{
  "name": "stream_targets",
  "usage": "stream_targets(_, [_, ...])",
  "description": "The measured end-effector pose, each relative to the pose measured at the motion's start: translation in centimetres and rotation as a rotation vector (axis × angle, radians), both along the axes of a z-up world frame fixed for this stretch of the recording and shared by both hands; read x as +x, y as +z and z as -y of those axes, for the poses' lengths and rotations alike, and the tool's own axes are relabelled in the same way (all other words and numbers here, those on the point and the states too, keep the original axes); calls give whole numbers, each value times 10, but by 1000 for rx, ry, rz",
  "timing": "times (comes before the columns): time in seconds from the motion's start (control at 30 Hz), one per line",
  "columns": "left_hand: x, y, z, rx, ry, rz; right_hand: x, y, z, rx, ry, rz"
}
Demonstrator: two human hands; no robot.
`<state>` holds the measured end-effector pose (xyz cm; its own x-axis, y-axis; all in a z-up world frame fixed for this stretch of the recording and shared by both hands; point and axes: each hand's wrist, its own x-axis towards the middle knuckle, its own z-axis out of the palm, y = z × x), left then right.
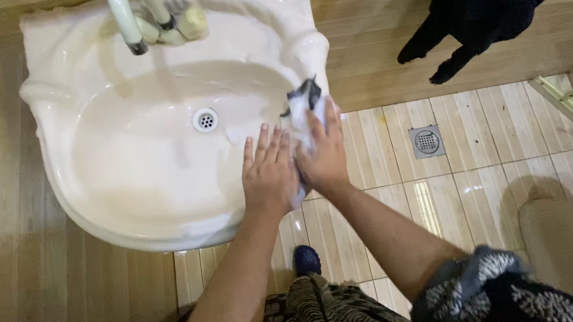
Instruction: The person scrubs the interior of a bathroom sink with a soapy cloth, rinses the cloth under running water, and wipes the faucet and basin surfaces. The person's left foot is placed inside the sink basin during the task.
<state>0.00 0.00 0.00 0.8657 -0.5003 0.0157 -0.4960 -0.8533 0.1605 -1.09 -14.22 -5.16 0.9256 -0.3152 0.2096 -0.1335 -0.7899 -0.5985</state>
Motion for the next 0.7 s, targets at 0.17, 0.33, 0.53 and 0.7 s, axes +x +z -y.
stream_targets(0.17, [0, -4, 0, -140, -22, 103, -5, 15, -4, 62, -17, -62])
stream_targets(0.33, [-4, -3, -2, -199, -45, 93, 35, 20, 24, 219, -58, -79])
stream_targets(0.53, [-2, -5, -1, -190, -55, 133, 57, 12, 29, 117, -67, -48])
stream_targets(0.7, [-1, -13, -2, -225, -54, 125, 25, 8, 4, 32, -11, -44])
